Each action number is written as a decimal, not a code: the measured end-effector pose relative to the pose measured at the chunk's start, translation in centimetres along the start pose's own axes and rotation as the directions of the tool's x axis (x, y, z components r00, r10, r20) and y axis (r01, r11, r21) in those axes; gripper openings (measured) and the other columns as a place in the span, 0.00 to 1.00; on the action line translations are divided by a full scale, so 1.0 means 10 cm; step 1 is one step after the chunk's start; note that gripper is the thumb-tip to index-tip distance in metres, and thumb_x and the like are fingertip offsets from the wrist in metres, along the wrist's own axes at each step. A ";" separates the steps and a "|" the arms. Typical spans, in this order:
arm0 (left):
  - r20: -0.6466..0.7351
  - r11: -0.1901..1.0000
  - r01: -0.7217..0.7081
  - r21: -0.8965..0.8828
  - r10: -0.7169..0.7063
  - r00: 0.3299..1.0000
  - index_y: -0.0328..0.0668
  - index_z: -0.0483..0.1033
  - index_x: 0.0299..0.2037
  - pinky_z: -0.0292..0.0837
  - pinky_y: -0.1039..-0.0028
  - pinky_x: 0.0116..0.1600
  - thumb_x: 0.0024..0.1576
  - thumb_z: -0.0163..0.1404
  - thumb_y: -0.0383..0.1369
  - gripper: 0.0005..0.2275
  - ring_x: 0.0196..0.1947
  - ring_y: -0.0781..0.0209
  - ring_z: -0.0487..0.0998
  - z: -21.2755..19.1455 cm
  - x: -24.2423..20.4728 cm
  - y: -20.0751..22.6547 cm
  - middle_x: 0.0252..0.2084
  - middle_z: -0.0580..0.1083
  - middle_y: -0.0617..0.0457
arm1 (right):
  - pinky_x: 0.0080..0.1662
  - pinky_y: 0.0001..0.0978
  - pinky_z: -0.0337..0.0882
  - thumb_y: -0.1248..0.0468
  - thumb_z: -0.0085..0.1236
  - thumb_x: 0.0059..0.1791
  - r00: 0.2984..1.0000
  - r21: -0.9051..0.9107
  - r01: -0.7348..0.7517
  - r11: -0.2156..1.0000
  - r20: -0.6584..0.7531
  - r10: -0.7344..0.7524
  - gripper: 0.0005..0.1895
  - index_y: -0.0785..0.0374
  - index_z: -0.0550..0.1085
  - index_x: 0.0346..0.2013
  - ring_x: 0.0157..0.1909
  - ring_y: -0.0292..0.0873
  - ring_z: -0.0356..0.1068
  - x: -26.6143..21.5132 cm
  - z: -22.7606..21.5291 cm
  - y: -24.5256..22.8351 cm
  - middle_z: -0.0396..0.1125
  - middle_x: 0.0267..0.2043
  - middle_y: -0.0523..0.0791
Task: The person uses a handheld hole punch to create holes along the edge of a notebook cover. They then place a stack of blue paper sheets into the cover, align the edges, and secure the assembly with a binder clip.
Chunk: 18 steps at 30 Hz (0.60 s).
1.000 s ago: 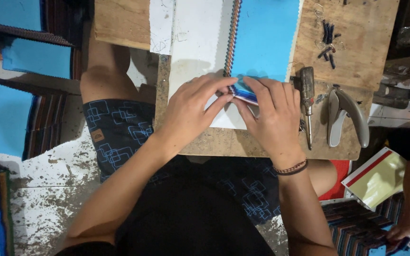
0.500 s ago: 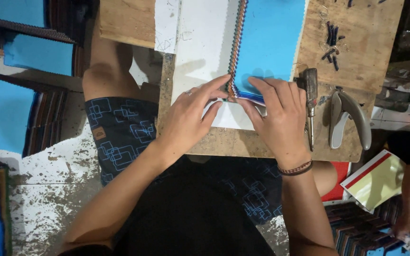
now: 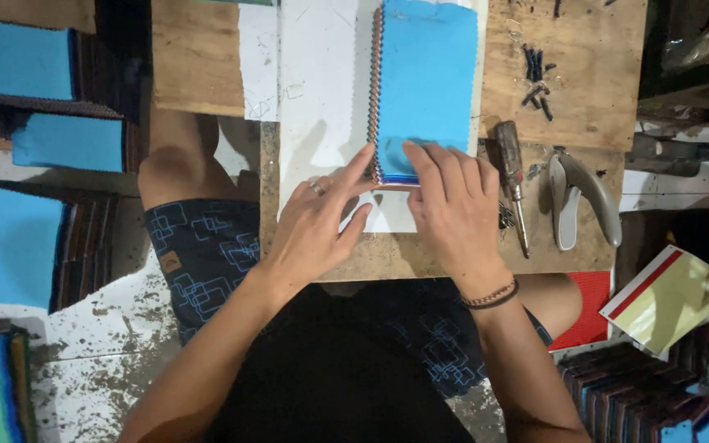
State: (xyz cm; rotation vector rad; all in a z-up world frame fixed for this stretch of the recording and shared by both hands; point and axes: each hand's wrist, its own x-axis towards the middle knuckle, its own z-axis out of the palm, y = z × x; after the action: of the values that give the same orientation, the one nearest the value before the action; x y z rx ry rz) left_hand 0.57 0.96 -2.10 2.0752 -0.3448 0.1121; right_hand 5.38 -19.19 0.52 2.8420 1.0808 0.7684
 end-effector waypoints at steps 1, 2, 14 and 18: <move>-0.004 1.000 -0.002 0.015 0.003 1.000 0.48 0.53 0.75 0.70 0.54 0.53 0.61 0.51 0.28 0.31 0.47 0.47 0.81 0.00 0.00 0.00 0.50 0.82 0.49 | 0.52 0.40 0.66 0.69 0.64 0.44 1.000 -0.033 0.002 0.999 0.001 -0.002 0.25 0.59 0.76 0.56 0.48 0.48 0.70 -0.02 -0.02 0.02 0.69 0.46 0.46; -0.008 1.000 -0.005 0.030 0.005 1.000 0.47 0.52 0.75 0.71 0.54 0.53 0.60 0.51 0.28 0.32 0.47 0.47 0.81 0.01 -0.01 0.00 0.50 0.82 0.48 | 0.52 0.40 0.66 0.70 0.61 0.44 1.000 -0.065 0.003 0.998 0.001 -0.003 0.24 0.59 0.76 0.56 0.48 0.48 0.70 -0.04 -0.03 0.03 0.69 0.46 0.46; -0.025 0.999 0.010 0.040 -0.009 1.000 0.44 0.55 0.73 0.73 0.54 0.52 0.60 0.53 0.32 0.30 0.46 0.49 0.81 0.07 -0.03 -0.09 0.48 0.82 0.48 | 0.48 0.35 0.69 0.71 0.65 0.47 0.999 -0.034 0.041 0.999 -0.015 -0.042 0.19 0.59 0.78 0.54 0.48 0.46 0.73 -0.11 -0.10 0.09 0.72 0.47 0.46; -0.068 0.999 0.025 -0.037 -0.027 0.997 0.42 0.60 0.70 0.73 0.51 0.51 0.59 0.56 0.31 0.28 0.46 0.45 0.81 0.04 0.02 -0.01 0.46 0.82 0.47 | 0.46 0.34 0.70 0.69 0.66 0.49 1.000 0.026 0.024 0.999 -0.005 -0.024 0.17 0.60 0.79 0.52 0.48 0.47 0.73 -0.10 -0.14 0.09 0.73 0.47 0.46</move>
State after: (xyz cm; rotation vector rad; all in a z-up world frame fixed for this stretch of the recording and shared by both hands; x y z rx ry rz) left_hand 0.75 0.65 -2.34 2.0347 -0.2757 0.1600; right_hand 4.70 -20.75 1.51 2.8445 1.1324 0.7647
